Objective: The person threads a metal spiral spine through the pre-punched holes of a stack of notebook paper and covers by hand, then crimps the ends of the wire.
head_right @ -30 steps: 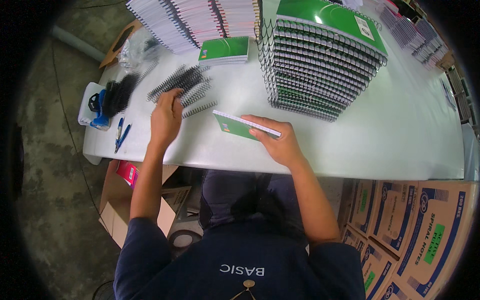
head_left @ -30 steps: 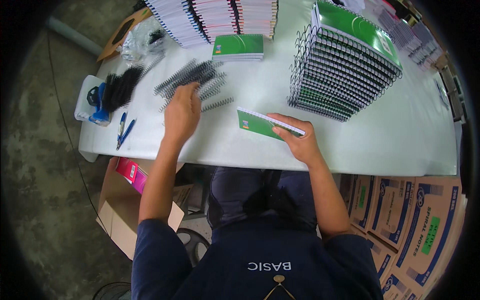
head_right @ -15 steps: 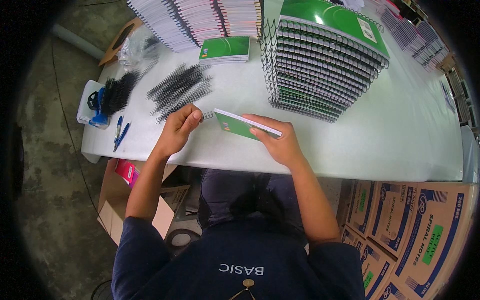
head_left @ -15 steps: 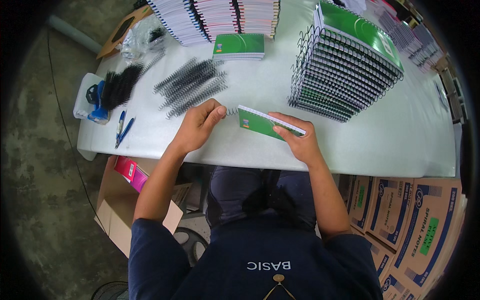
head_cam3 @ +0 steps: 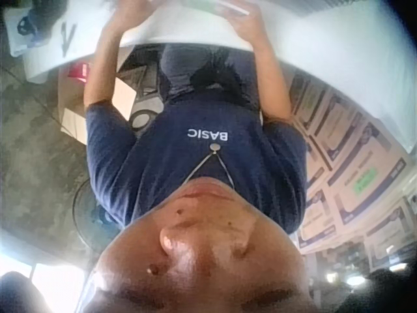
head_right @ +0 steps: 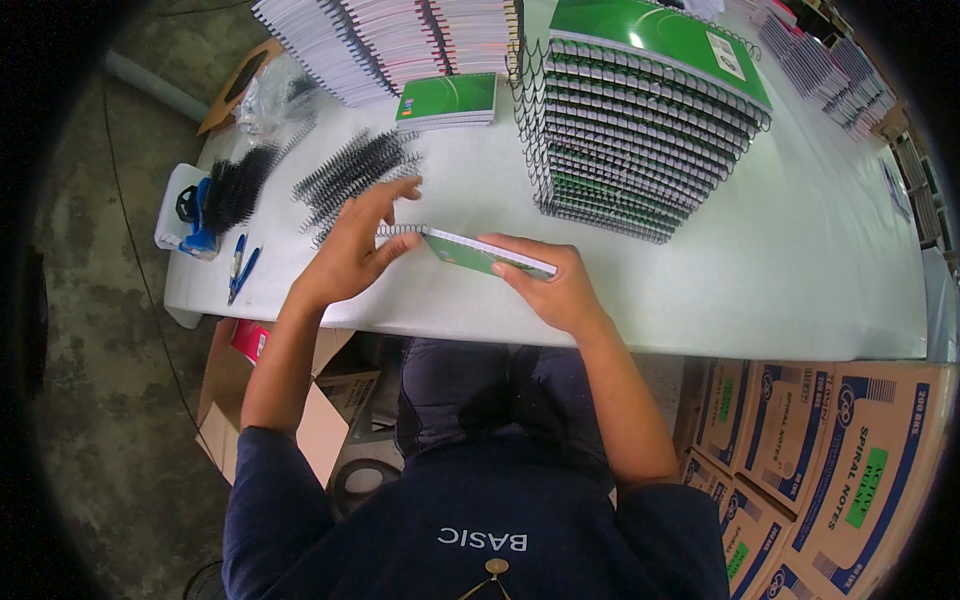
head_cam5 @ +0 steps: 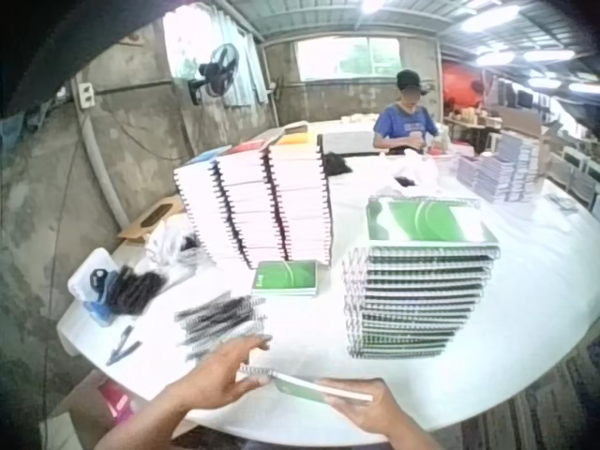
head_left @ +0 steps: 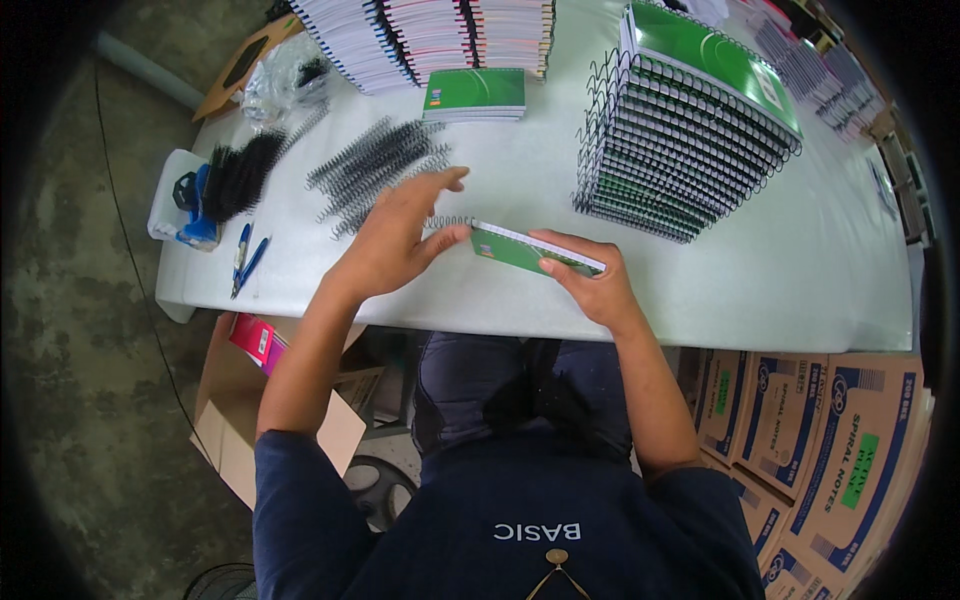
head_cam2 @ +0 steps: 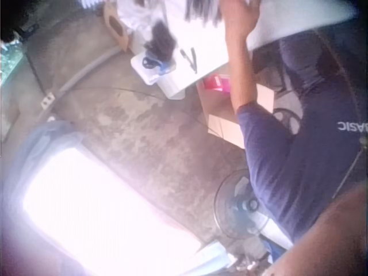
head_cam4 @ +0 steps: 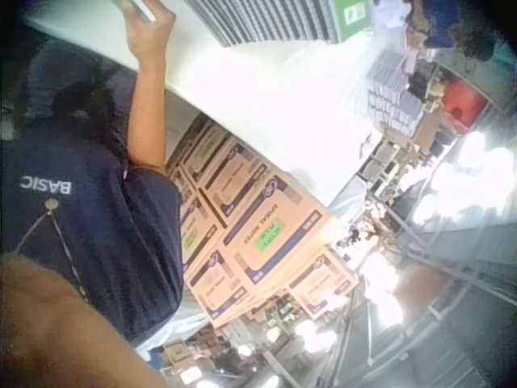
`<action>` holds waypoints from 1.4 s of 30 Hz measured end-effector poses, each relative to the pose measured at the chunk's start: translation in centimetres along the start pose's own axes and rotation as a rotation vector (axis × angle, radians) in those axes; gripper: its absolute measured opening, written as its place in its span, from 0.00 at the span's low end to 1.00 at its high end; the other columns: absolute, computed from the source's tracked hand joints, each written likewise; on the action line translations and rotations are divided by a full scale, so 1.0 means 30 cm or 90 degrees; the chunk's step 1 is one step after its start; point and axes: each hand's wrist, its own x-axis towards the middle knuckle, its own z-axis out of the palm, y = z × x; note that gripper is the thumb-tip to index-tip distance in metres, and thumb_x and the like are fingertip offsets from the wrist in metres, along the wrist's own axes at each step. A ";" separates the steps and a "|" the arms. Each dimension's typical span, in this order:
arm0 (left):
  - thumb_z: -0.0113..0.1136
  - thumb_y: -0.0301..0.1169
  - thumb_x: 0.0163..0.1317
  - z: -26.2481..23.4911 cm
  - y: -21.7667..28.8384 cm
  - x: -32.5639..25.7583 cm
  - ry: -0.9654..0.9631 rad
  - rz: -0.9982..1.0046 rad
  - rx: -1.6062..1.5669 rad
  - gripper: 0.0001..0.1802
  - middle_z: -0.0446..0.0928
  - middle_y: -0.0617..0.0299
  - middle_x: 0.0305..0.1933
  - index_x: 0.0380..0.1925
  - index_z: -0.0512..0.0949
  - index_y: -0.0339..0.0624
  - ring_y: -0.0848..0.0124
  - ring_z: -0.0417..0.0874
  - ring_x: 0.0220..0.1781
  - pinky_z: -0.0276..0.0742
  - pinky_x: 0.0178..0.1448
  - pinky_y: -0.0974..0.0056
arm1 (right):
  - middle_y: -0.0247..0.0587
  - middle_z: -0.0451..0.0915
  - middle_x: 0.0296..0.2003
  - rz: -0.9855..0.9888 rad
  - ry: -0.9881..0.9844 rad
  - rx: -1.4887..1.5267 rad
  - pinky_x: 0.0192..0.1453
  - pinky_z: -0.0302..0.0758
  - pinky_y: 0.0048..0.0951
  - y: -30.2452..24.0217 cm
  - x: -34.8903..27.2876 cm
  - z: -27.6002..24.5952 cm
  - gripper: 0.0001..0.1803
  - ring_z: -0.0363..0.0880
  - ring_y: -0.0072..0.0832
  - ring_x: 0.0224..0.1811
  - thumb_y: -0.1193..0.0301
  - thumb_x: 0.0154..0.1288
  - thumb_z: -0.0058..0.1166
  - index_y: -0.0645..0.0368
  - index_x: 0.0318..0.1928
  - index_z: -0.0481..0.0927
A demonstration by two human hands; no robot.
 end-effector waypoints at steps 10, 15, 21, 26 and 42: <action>0.66 0.31 0.48 -0.032 0.065 0.032 -0.166 0.095 0.235 0.12 0.75 0.61 0.37 0.32 0.75 0.45 0.63 0.73 0.49 0.62 0.53 0.59 | 0.43 0.83 0.39 -0.050 -0.012 -0.046 0.44 0.73 0.21 0.010 0.001 0.004 0.14 0.79 0.22 0.37 0.77 0.60 0.55 0.60 0.48 0.80; 0.65 0.51 0.47 0.055 0.078 0.002 0.041 0.091 0.372 0.37 0.66 0.49 0.58 0.53 0.69 0.42 0.49 0.60 0.65 0.50 0.65 0.48 | 0.46 0.82 0.40 -0.057 0.020 -0.071 0.44 0.74 0.22 -0.005 -0.019 0.015 0.14 0.80 0.24 0.37 0.77 0.60 0.55 0.59 0.48 0.80; 0.44 0.74 0.44 0.288 0.026 -0.337 0.028 0.235 0.440 0.58 0.53 0.35 0.67 0.63 0.58 0.35 0.41 0.46 0.71 0.33 0.64 0.29 | 0.46 0.82 0.41 -0.079 0.077 -0.042 0.45 0.75 0.26 -0.033 -0.099 0.108 0.15 0.82 0.30 0.40 0.79 0.59 0.55 0.58 0.47 0.80; 0.34 0.74 0.50 0.191 -0.050 -0.189 0.323 -0.048 0.354 0.62 0.40 0.25 0.67 0.64 0.47 0.22 0.29 0.39 0.69 0.23 0.64 0.29 | 0.49 0.81 0.41 -0.190 0.049 -0.129 0.47 0.76 0.34 0.020 -0.124 0.197 0.22 0.81 0.42 0.42 0.84 0.52 0.53 0.58 0.50 0.78; 0.34 0.74 0.51 0.197 -0.031 -0.275 0.401 0.214 0.319 0.60 0.30 0.30 0.70 0.64 0.49 0.25 0.38 0.33 0.72 0.29 0.68 0.36 | 0.48 0.80 0.44 -0.277 -0.024 -0.174 0.50 0.76 0.34 -0.004 -0.123 0.206 0.25 0.80 0.41 0.45 0.86 0.49 0.51 0.60 0.51 0.77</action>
